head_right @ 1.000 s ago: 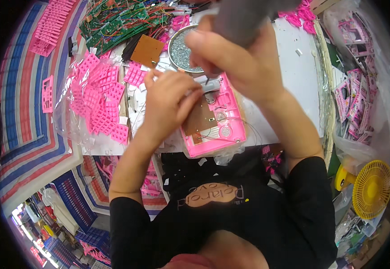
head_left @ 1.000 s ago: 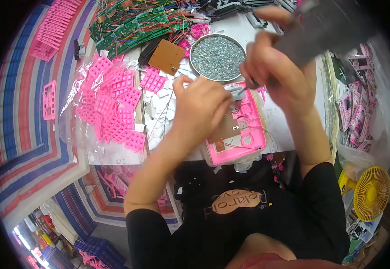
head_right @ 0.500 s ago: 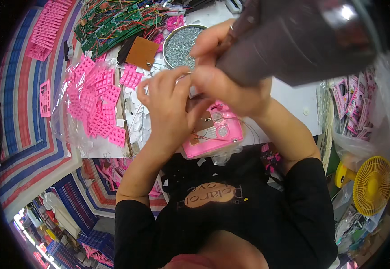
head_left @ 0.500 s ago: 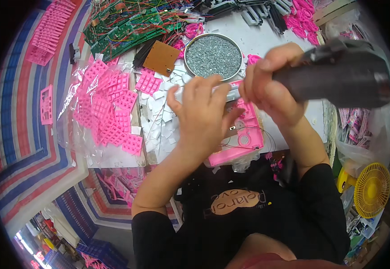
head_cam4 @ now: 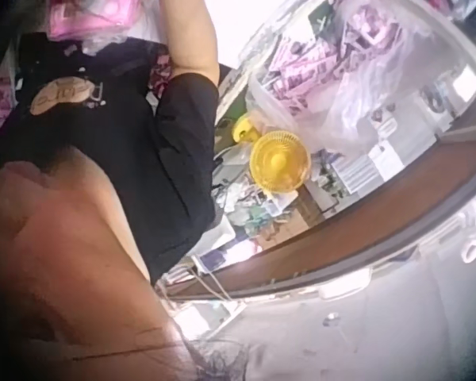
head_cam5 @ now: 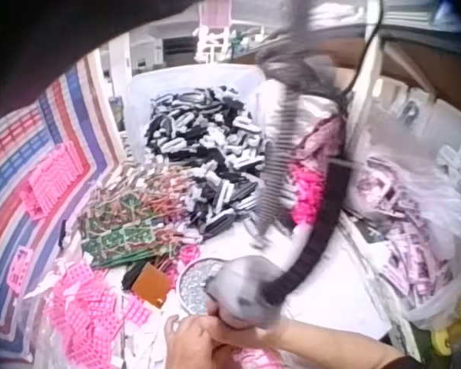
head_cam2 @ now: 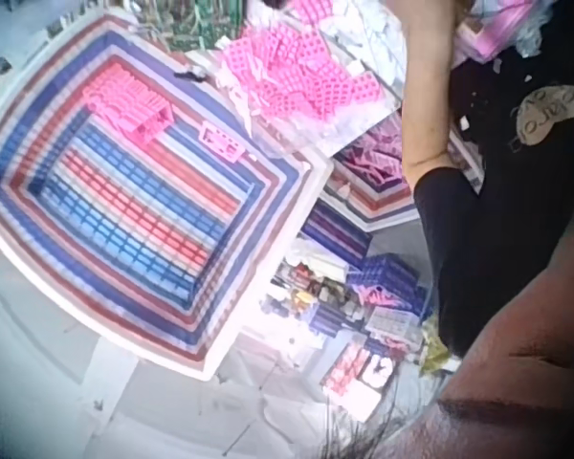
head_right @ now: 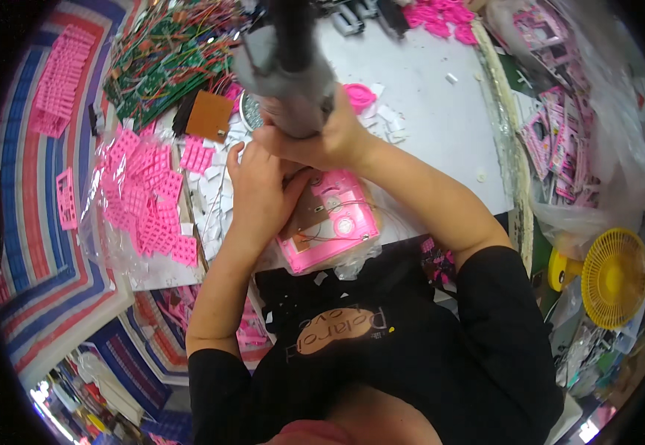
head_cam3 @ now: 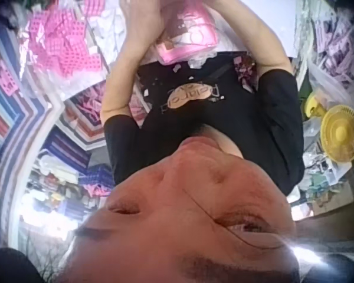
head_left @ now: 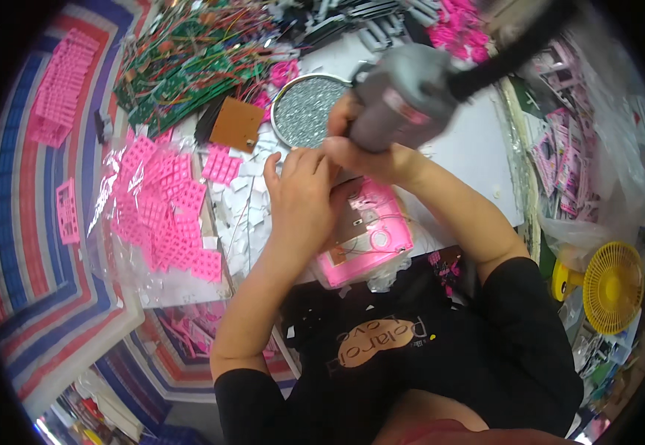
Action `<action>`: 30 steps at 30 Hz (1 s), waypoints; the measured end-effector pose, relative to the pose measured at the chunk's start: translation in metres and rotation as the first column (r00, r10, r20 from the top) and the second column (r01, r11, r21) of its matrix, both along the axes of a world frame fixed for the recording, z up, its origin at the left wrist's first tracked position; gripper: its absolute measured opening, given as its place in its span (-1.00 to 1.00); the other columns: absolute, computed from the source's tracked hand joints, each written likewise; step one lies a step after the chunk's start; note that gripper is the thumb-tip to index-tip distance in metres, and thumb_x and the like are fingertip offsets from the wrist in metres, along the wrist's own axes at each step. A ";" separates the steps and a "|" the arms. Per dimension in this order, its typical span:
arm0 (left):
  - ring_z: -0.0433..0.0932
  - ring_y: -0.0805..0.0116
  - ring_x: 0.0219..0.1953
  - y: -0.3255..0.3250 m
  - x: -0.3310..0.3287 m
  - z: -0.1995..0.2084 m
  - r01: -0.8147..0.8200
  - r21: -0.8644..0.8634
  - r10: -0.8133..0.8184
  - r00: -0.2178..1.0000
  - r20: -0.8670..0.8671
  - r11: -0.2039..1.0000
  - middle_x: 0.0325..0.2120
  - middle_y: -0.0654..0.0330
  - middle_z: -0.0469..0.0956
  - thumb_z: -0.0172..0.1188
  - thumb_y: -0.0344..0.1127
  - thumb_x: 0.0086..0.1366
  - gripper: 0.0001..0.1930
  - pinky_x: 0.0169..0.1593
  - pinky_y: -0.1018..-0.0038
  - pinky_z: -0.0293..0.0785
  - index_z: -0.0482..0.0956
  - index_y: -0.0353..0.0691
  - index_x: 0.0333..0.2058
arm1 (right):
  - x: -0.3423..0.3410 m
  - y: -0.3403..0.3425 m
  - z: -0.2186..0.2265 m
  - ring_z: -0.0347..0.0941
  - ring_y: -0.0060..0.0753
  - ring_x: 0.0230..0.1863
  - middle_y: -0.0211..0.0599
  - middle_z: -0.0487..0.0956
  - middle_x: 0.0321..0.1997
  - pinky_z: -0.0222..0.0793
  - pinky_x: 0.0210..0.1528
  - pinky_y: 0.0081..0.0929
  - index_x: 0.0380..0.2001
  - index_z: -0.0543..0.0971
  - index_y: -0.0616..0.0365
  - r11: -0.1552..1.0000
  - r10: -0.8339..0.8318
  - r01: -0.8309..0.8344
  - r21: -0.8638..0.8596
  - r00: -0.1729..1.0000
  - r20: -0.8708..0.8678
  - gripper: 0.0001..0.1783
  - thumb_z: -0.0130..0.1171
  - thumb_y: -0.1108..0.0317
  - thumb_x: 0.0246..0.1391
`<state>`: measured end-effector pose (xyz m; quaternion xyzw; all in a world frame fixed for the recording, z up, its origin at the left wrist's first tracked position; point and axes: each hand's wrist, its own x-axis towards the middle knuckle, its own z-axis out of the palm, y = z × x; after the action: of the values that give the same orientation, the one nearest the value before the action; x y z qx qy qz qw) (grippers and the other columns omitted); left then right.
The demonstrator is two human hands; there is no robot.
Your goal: Assembling small electronic toy components into plastic frames using hand tools.
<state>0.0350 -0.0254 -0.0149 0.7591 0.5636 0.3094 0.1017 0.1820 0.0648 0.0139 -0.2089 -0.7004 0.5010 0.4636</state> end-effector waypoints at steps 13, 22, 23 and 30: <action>0.52 -0.02 0.06 -0.196 -0.168 0.101 -0.225 -0.501 0.313 0.945 0.098 0.836 -0.01 -0.09 0.52 0.31 -0.52 0.07 -0.58 0.16 0.22 0.40 0.52 -0.33 -0.04 | 0.207 0.204 -0.040 0.67 -0.20 -0.14 -0.18 0.73 -0.18 0.54 -0.04 -0.28 -0.11 0.69 0.10 0.676 -0.731 0.516 0.525 0.388 0.561 -0.65 0.34 0.23 0.03; 0.58 0.00 0.01 -0.200 -0.131 0.070 -0.323 -0.348 0.235 0.933 -0.272 0.880 -0.07 -0.10 0.60 0.35 -0.53 0.09 -0.61 0.11 0.18 0.45 0.57 -0.33 -0.06 | 0.231 0.193 -0.066 0.60 -0.02 -0.14 -0.14 0.67 -0.24 0.50 -0.07 -0.19 -0.17 0.60 0.14 0.607 -0.780 0.500 0.618 0.227 0.583 -0.56 0.41 0.11 -0.04; 0.61 0.04 -0.06 -0.179 -0.110 0.068 -0.232 -0.346 0.185 0.969 -0.163 0.909 -0.09 -0.05 0.61 0.34 -0.51 0.15 -0.65 0.04 0.26 0.50 0.56 -0.36 -0.06 | 0.228 0.180 -0.063 0.60 -0.04 -0.14 -0.14 0.67 -0.24 0.50 -0.07 -0.20 -0.19 0.59 0.15 0.608 -0.776 0.535 0.587 0.241 0.583 -0.57 0.41 0.11 -0.04; 0.68 0.33 -0.26 -0.051 0.027 0.045 0.466 -0.586 0.458 0.367 0.810 0.663 -0.12 0.00 0.63 0.10 -0.35 0.48 -0.62 -0.21 0.52 0.61 0.36 -0.35 0.20 | 0.109 -0.023 -0.003 0.52 -0.21 -0.19 -0.21 0.60 -0.14 0.48 -0.09 -0.32 -0.13 0.60 0.17 0.901 -0.344 0.204 0.382 0.874 0.344 -0.58 0.49 0.38 -0.10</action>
<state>0.0623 -0.0760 0.0299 0.3304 0.4721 0.4178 0.7024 0.2907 0.0417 0.0113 -0.3244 -0.8177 0.2492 0.4050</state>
